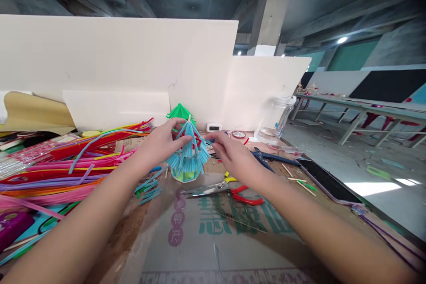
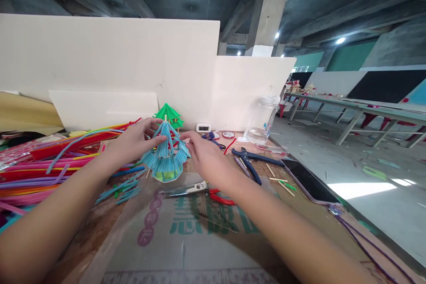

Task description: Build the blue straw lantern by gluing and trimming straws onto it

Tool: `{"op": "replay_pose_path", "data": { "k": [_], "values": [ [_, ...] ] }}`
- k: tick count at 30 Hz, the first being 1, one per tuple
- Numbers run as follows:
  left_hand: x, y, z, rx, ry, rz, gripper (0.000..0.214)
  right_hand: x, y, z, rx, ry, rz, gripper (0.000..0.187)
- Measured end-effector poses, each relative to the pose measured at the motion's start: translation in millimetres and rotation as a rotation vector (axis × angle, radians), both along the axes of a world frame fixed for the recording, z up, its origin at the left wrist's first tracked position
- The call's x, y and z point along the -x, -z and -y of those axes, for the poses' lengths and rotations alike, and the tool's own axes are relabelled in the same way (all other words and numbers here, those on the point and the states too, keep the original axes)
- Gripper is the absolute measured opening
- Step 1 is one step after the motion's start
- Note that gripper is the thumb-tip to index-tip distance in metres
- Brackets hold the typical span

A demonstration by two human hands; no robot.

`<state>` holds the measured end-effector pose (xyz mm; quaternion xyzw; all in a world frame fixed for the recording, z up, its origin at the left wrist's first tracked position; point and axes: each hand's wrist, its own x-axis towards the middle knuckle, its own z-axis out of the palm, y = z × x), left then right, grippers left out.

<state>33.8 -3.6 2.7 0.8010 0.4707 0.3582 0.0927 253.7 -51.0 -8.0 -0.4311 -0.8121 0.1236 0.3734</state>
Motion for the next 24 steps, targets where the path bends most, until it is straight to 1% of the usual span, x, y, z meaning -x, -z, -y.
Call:
{"op": "replay_pose_path", "data": {
  "k": [1, 3, 5, 8, 10, 13, 15, 17, 20, 24],
  "values": [
    [-2.3, -0.9, 2.8, -0.003, -0.014, -0.017, 0.057, 1.5, 3.0, 0.4, -0.054, 0.039, 0.048, 0.026],
    [-6.9, -3.3, 9.4, -0.022, -0.036, -0.059, 0.057, 3.7, 8.2, 0.1, -0.092, 0.076, 0.098, 0.027],
    [-11.1, -6.1, 16.7, -0.05, -0.04, -0.091, 0.057, 5.2, 12.2, -1.3, -0.115, 0.088, 0.1, 0.027],
    [-17.0, -9.8, 27.3, -0.074, -0.043, -0.12, 0.057, 7.0, 15.5, -3.3, -0.155, 0.072, 0.11, 0.038],
    [-20.5, -11.4, 33.3, -0.095, -0.05, -0.145, 0.057, 8.1, 15.9, -3.7, -0.147, 0.075, 0.125, 0.04],
    [-24.6, -12.0, 39.7, -0.148, -0.059, -0.189, 0.056, 9.4, 14.7, -3.4, -0.105, 0.106, 0.131, 0.031],
    [-26.0, -11.6, 41.9, -0.168, -0.061, -0.21, 0.056, 9.7, 13.5, -3.3, -0.093, 0.106, 0.122, 0.022],
    [-26.6, -11.2, 42.4, -0.171, -0.064, -0.211, 0.055, 9.3, 12.4, -3.7, -0.104, 0.093, 0.121, 0.017],
    [-26.1, -10.1, 40.6, -0.171, -0.063, -0.186, 0.054, 7.0, 10.4, -5.4, -0.169, 0.095, 0.139, 0.023],
    [-21.5, -6.8, 31.3, -0.158, -0.078, -0.15, 0.056, -2.0, 2.5, -10.4, -0.247, 0.193, 0.152, 0.025]
  ]
}}
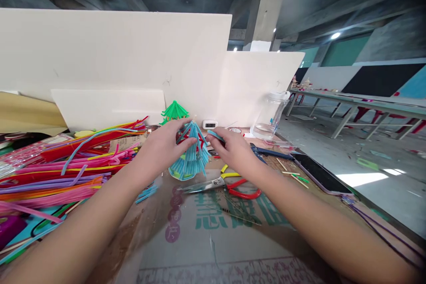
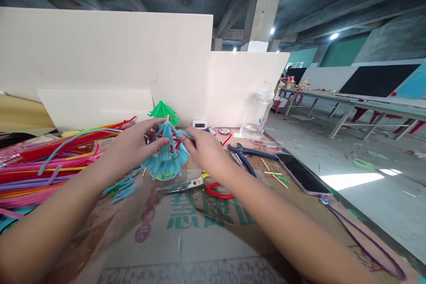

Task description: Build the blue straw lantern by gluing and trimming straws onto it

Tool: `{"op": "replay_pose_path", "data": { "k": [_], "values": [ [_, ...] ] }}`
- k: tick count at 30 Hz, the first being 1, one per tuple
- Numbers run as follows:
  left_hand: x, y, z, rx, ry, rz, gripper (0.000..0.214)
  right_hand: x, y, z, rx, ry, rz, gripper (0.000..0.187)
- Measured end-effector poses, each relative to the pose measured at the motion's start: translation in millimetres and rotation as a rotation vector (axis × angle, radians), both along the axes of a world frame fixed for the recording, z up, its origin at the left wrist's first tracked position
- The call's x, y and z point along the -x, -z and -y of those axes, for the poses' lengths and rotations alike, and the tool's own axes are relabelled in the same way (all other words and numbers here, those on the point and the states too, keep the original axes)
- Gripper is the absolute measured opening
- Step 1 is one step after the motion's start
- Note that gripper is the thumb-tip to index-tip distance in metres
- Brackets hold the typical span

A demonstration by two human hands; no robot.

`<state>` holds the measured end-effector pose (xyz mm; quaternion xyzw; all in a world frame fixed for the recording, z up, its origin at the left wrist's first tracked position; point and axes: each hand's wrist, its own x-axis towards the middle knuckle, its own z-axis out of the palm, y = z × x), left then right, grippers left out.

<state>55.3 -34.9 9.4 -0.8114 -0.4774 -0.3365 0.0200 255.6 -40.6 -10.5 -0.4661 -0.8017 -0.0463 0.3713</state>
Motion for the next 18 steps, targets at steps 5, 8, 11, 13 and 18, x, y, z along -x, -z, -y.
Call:
{"op": "replay_pose_path", "data": {
  "k": [5, 8, 11, 13, 18],
  "values": [
    [13.5, 6.3, -21.4, 0.083, -0.037, 0.072, 0.06, -29.5, -20.6, -11.6, 0.016, 0.157, -0.094, 0.023],
    [22.0, 8.1, -31.4, 0.11, -0.037, 0.12, 0.061, -47.2, -25.2, -21.6, 0.016, 0.18, -0.091, 0.032],
    [27.4, 6.6, -35.6, 0.127, -0.045, 0.14, 0.061, -48.3, -13.7, -29.2, 0.257, 0.023, -0.095, 0.049],
    [28.8, 4.7, -35.9, 0.129, -0.047, 0.13, 0.06, -39.9, -0.7, -31.3, 0.426, -0.055, -0.08, 0.053],
    [26.5, 3.9, -34.4, 0.112, -0.059, 0.123, 0.059, -31.7, 15.1, -40.4, 0.276, 0.07, 0.144, 0.041]
  ]
}}
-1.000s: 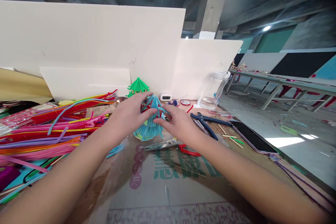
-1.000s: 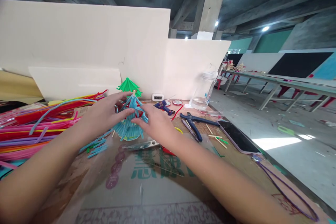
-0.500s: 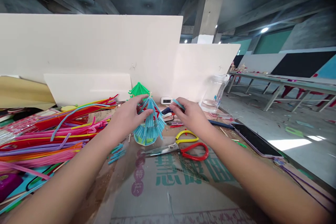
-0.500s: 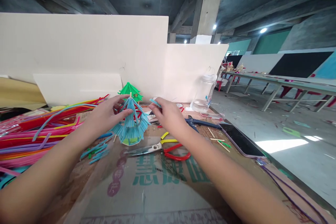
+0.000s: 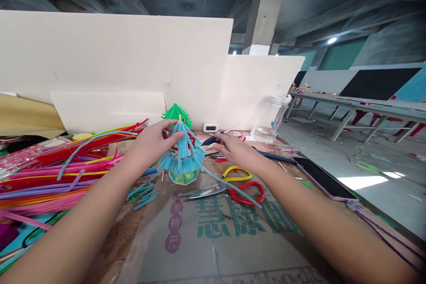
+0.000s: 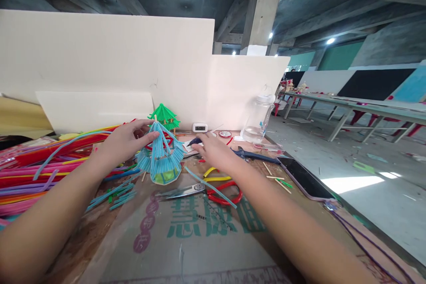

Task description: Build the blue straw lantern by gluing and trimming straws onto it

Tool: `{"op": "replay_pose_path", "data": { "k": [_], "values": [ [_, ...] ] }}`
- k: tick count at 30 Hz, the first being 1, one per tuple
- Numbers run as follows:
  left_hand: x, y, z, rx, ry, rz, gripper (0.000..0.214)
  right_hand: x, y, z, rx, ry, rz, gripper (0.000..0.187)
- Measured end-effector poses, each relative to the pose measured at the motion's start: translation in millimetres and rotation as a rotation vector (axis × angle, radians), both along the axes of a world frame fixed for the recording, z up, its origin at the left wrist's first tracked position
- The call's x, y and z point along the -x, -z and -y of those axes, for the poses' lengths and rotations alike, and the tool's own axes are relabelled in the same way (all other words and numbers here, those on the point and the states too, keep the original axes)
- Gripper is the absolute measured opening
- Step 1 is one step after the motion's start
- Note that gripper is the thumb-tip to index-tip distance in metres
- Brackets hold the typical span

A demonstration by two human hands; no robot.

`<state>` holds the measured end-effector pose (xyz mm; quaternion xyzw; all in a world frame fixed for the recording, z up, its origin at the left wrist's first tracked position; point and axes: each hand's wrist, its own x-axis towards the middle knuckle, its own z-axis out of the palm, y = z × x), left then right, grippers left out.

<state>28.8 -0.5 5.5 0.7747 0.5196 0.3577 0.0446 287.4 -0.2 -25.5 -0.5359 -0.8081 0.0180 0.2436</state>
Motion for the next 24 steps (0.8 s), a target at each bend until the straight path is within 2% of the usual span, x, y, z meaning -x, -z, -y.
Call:
{"op": "replay_pose_path", "data": {
  "k": [3, 6, 9, 12, 15, 19, 22, 24],
  "values": [
    [-2.5, 2.6, 0.1, -0.012, 0.008, 0.028, 0.059, -22.1, -0.6, -23.1, 0.074, 0.209, 0.074, 0.039],
    [-3.6, 4.0, 0.3, -0.013, 0.034, 0.047, 0.057, -49.2, 7.2, -57.5, 0.113, 0.327, 0.103, 0.031],
    [-2.7, 2.9, 0.9, -0.011, 0.042, 0.069, 0.055, -62.5, 24.7, -88.8, 0.181, 0.298, 0.095, 0.036],
    [-0.8, 1.0, 0.7, -0.039, 0.05, 0.072, 0.052, -60.1, 43.5, -106.0, 0.219, 0.217, 0.028, 0.047],
    [0.9, 0.3, -0.7, -0.075, 0.078, 0.073, 0.05, -52.6, 57.6, -109.4, 0.239, 0.187, -0.049, 0.046],
    [2.1, 0.6, -2.1, -0.074, 0.094, 0.07, 0.049, -47.9, 65.3, -103.9, 0.216, 0.234, -0.137, 0.028],
    [2.1, 1.0, -2.0, -0.055, 0.092, 0.069, 0.048, -48.7, 58.9, -95.6, 0.167, 0.239, -0.232, 0.027],
    [1.8, 1.5, -2.0, -0.046, 0.086, 0.074, 0.048, -48.6, 47.4, -87.9, 0.156, 0.202, -0.311, 0.027]
  ]
}}
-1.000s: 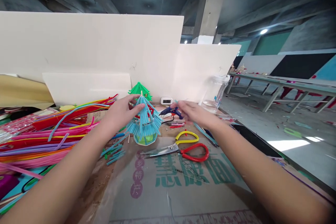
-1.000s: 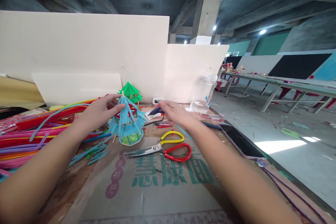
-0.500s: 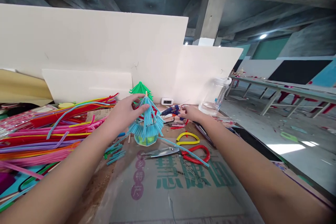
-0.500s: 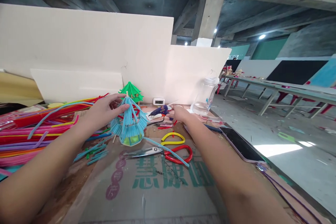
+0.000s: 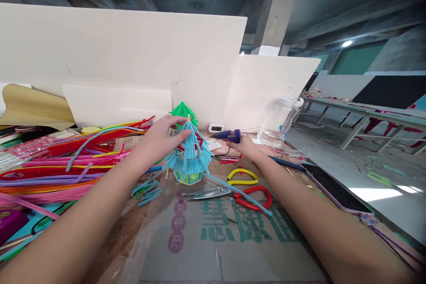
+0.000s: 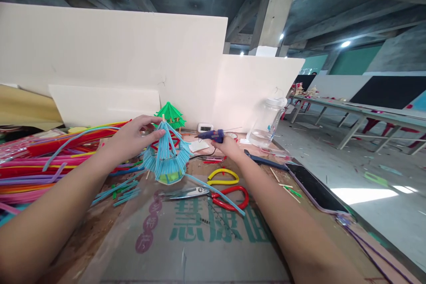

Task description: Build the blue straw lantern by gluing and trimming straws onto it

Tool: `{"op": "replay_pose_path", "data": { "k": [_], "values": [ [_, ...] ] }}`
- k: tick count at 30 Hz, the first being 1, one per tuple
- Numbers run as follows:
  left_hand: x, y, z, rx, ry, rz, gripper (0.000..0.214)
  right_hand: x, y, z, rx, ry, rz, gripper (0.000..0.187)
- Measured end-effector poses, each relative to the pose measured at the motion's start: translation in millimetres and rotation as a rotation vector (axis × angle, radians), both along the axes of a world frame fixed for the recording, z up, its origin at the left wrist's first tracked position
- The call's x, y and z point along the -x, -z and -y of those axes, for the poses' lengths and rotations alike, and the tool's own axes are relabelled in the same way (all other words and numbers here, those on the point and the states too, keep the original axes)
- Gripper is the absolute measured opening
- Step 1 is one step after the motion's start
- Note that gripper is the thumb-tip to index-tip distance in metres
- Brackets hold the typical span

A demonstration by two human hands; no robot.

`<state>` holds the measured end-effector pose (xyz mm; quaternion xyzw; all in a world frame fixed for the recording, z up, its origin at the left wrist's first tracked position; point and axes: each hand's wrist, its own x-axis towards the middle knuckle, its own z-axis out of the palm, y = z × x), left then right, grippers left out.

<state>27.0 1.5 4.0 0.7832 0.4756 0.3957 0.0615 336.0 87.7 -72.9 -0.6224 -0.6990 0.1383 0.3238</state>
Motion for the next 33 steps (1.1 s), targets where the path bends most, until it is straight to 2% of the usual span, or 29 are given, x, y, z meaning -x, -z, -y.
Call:
{"op": "replay_pose_path", "data": {
  "k": [7, 10, 12, 15, 18, 22, 28, 33],
  "values": [
    [-1.7, -0.6, 1.8, -0.015, 0.021, 0.002, 0.047, 20.5, -59.0, 45.8, -0.089, -0.195, -0.254, 0.031],
    [-1.7, -2.9, 5.1, 0.021, 0.026, 0.002, 0.047, 34.3, -73.5, 75.1, -0.195, -0.457, -0.364, 0.028],
    [-1.3, -4.1, 6.8, 0.053, 0.023, 0.004, 0.047, 40.9, -78.9, 94.0, -0.242, -0.504, -0.326, 0.026],
    [-0.7, -4.7, 7.8, 0.086, 0.052, 0.016, 0.047, 44.3, -84.1, 114.8, -0.274, -0.429, -0.193, 0.027],
    [-1.7, -4.9, 7.9, 0.104, 0.108, 0.036, 0.044, 41.3, -86.0, 123.1, -0.224, -0.401, -0.149, 0.03],
    [-5.5, -5.1, 9.4, 0.112, 0.122, 0.039, 0.042, 39.7, -82.2, 120.8, -0.125, -0.497, -0.182, 0.028],
    [-9.2, -4.0, 12.3, 0.096, 0.121, 0.029, 0.043, 43.4, -75.4, 116.9, -0.184, -0.445, -0.129, 0.027],
    [-8.9, -3.9, 13.3, 0.082, 0.103, 0.022, 0.043, 39.3, -72.7, 115.6, -0.147, -0.407, -0.098, 0.031]
  ]
}}
